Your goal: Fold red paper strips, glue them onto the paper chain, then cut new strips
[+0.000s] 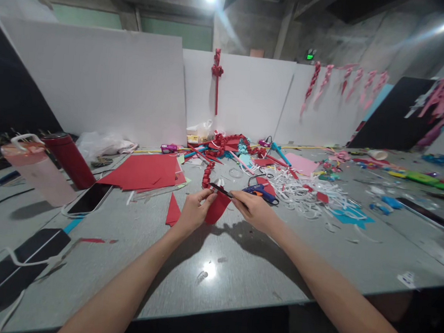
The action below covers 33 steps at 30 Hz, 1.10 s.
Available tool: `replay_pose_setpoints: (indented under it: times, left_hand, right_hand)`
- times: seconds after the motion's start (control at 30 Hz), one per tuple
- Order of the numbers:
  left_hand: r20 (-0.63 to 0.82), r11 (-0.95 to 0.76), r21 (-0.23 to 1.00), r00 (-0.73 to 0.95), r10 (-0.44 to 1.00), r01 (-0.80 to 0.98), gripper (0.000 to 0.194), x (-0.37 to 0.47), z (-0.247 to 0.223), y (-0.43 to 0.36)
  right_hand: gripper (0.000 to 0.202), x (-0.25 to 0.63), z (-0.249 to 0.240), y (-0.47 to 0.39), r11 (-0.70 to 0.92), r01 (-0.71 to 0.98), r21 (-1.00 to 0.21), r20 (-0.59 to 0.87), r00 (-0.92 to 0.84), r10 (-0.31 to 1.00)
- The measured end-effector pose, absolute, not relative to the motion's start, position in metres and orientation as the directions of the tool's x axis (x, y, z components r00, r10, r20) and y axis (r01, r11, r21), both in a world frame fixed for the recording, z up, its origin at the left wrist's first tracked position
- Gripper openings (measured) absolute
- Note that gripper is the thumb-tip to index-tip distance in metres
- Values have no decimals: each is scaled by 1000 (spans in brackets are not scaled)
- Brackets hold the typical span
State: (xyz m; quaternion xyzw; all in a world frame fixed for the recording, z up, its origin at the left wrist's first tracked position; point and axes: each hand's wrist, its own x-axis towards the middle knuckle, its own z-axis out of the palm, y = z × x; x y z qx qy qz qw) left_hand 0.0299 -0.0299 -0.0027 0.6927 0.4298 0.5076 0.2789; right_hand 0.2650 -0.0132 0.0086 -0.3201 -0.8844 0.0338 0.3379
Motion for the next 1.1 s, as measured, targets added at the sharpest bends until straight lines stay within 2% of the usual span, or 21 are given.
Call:
replay_pose_setpoints:
  times: [0.3, 0.63, 0.8, 1.1]
  left_hand:
    - [464, -474, 828, 109, 879, 299, 39, 30, -3, -30]
    - [462, -480, 833, 133, 877, 274, 40, 34, -5, -33]
    - [441, -449, 863, 88, 893, 231, 41, 35, -7, -32]
    - [443, -458, 855, 117, 889, 245, 40, 42, -13, -37]
  right_hand:
    - [38, 264, 9, -16, 775, 580, -253, 559, -566, 606]
    - [38, 259, 11, -21, 745, 650, -150, 541, -577, 612]
    - [37, 260, 9, -19, 748, 642, -169, 544, -572, 614]
    - [36, 261, 10, -21, 751, 638, -167, 523, -589, 617]
